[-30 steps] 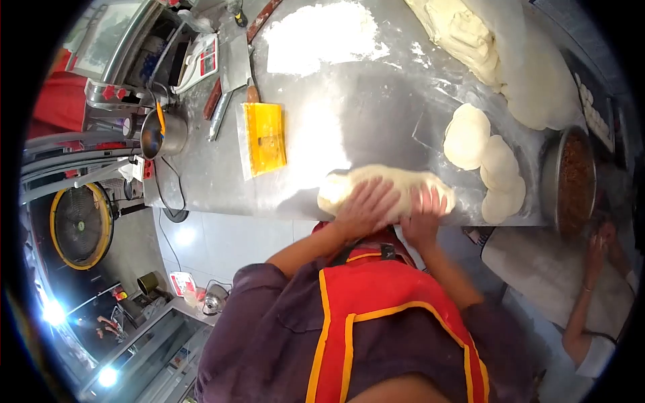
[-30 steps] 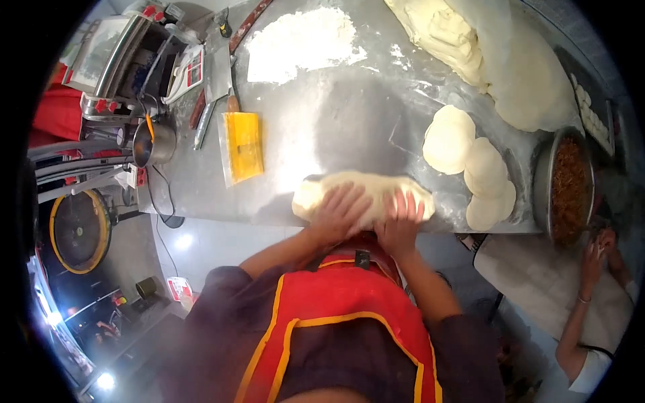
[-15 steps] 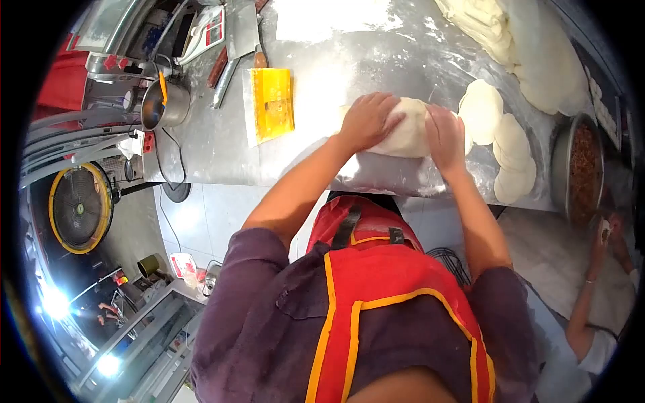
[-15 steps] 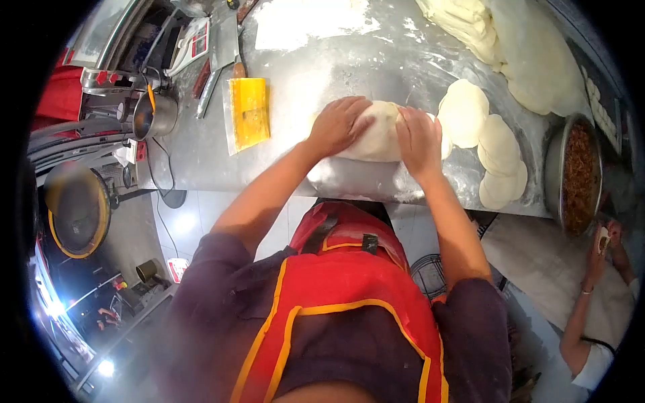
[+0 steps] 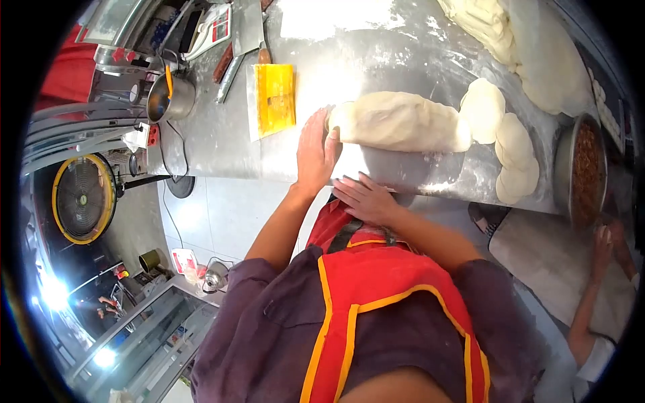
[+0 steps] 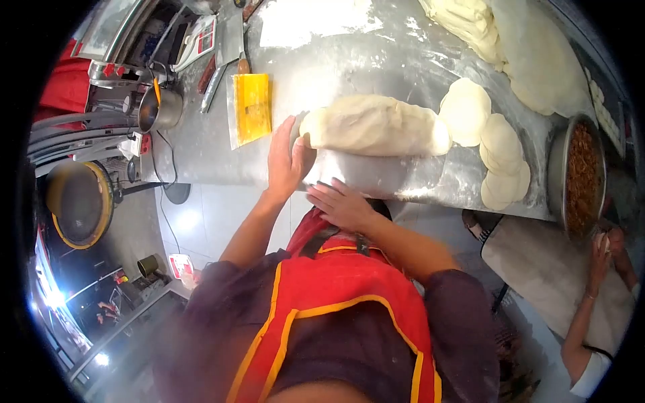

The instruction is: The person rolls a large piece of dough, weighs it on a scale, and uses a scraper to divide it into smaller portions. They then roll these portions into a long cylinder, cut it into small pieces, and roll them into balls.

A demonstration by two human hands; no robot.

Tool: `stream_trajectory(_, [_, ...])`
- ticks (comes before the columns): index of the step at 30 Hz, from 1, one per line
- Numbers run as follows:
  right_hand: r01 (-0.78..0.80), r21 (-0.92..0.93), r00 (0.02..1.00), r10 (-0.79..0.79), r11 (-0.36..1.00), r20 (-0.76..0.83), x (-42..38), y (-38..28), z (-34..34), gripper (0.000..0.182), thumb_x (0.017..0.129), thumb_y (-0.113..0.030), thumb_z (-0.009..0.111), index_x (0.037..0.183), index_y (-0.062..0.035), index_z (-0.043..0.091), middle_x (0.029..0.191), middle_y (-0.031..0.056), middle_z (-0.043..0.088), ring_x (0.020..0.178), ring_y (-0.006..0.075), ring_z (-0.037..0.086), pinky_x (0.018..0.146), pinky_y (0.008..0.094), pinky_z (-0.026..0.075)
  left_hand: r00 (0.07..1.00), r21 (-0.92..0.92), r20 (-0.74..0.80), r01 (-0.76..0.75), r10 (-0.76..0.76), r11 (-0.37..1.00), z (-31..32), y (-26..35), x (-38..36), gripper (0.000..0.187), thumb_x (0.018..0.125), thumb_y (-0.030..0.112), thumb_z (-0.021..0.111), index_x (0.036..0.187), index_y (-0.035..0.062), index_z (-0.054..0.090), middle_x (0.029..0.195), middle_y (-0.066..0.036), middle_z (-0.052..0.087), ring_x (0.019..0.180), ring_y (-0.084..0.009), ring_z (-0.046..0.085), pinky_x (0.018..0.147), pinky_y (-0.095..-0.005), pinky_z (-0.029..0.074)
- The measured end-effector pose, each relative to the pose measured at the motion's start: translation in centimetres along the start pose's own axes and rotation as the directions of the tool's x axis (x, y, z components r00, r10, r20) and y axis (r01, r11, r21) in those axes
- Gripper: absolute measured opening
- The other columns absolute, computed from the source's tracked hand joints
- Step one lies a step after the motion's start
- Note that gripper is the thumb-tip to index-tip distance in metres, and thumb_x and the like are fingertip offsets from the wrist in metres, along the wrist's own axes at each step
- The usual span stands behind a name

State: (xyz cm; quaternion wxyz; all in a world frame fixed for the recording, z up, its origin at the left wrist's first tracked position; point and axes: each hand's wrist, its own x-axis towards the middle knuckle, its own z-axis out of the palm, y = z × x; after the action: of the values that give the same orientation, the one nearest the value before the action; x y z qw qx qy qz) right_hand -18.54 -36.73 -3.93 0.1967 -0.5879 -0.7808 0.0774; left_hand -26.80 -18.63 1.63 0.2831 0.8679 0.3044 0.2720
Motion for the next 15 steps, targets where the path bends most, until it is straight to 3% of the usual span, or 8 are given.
stream_trajectory(2, [-0.047,-0.029,0.998,0.046,0.998,-0.034,2.3,-0.1,0.4,0.06,0.085,-0.033,0.06,0.138,-0.0093,0.044,0.143,0.0054,0.043,0.134,0.0208,0.036,0.114,0.0432,0.023,1.0,-0.007,0.0,0.007,-0.007,1.0,-0.2,0.0,-0.1,0.045,0.093,0.019,0.052,0.133,-0.0001,0.045,0.132,-0.022,0.051,0.123,-0.0386,0.046,0.104,-0.0434,0.036])
stream_trajectory(3, [-0.151,0.081,0.973,0.133,0.985,0.189,2.4,0.6,-0.8,0.061,0.087,-0.035,0.058,0.14,-0.0116,0.041,0.146,0.0046,0.04,0.137,0.0209,0.032,0.115,0.0434,0.021,1.0,-0.014,0.003,0.009,-0.009,1.0,-0.4,-0.1,0.0,0.045,0.093,0.019,0.052,0.133,-0.0001,0.045,0.132,-0.021,0.051,0.123,-0.0384,0.046,0.104,-0.0432,0.036])
stream_trajectory(6, [-0.099,0.002,0.965,0.095,0.995,0.244,-3.6,4.5,-2.6,0.062,0.089,-0.037,0.056,0.142,-0.0131,0.038,0.148,0.0037,0.037,0.14,0.0199,0.029,0.115,0.0441,0.02,0.998,-0.015,0.009,0.065,-0.065,0.998,-0.7,-0.8,0.0,0.045,0.093,0.018,0.052,0.134,0.0006,0.045,0.132,-0.021,0.05,0.123,-0.0378,0.046,0.104,-0.0428,0.036])
stream_trajectory(7, [-0.009,-0.013,0.964,0.012,1.0,0.267,-5.7,6.2,-3.2,0.06,0.09,-0.037,0.055,0.143,-0.0146,0.038,0.149,0.0032,0.036,0.14,0.0188,0.028,0.115,0.0456,0.02,0.998,-0.019,0.008,0.061,-0.061,0.998,-0.7,-0.9,0.0,0.044,0.093,0.017,0.052,0.134,0.0009,0.045,0.132,-0.021,0.05,0.122,-0.0374,0.047,0.104,-0.0426,0.036])
stream_trajectory(9, [0.038,-0.051,0.921,-0.015,0.998,0.389,-7.6,9.3,-5.2,0.056,0.092,-0.036,0.051,0.144,-0.0179,0.038,0.15,0.0014,0.036,0.14,0.0165,0.029,0.115,0.048,0.02,0.998,-0.028,0.013,0.055,-0.054,0.998,-0.7,-0.6,0.0,0.044,0.093,0.016,0.051,0.133,0.0008,0.045,0.132,-0.021,0.05,0.122,-0.0373,0.047,0.104,-0.0424,0.037])
stream_trajectory(11, [-0.047,-0.098,0.819,0.094,0.994,0.567,-7.3,11.2,-9.1,0.053,0.093,-0.033,0.049,0.143,-0.0212,0.038,0.149,-0.0013,0.038,0.138,0.0141,0.032,0.114,0.05,0.02,0.998,-0.036,0.019,0.053,-0.052,0.998,-0.6,-0.5,-0.2,0.043,0.093,0.015,0.052,0.133,0.0004,0.045,0.131,-0.021,0.051,0.122,-0.0373,0.047,0.104,-0.0423,0.037])
stream_trajectory(14, [0.1,-0.309,0.897,0.049,0.946,0.44,-7.8,14.4,-10.8,0.049,0.094,-0.031,0.047,0.142,-0.0244,0.04,0.145,-0.0052,0.043,0.133,0.0121,0.04,0.112,0.0522,0.022,1.0,-0.043,0.02,0.013,-0.013,0.999,-0.3,-0.4,0.1,0.043,0.093,0.015,0.052,0.132,-0.0004,0.046,0.13,-0.021,0.051,0.121,-0.0375,0.047,0.103,-0.0424,0.037])
stream_trajectory(15, [0.17,-0.321,0.94,-0.057,0.932,0.335,-7.0,14.3,-12.3,0.05,0.091,-0.023,0.05,0.14,-0.0233,0.042,0.142,-0.0071,0.047,0.126,0.0118,0.047,0.111,0.0495,0.026,1.0,-0.037,0.018,-0.018,0.019,0.999,-0.3,-0.4,0.5,0.042,0.093,0.015,0.053,0.131,-0.0006,0.046,0.13,-0.021,0.052,0.121,-0.0375,0.048,0.103,-0.0425,0.037])
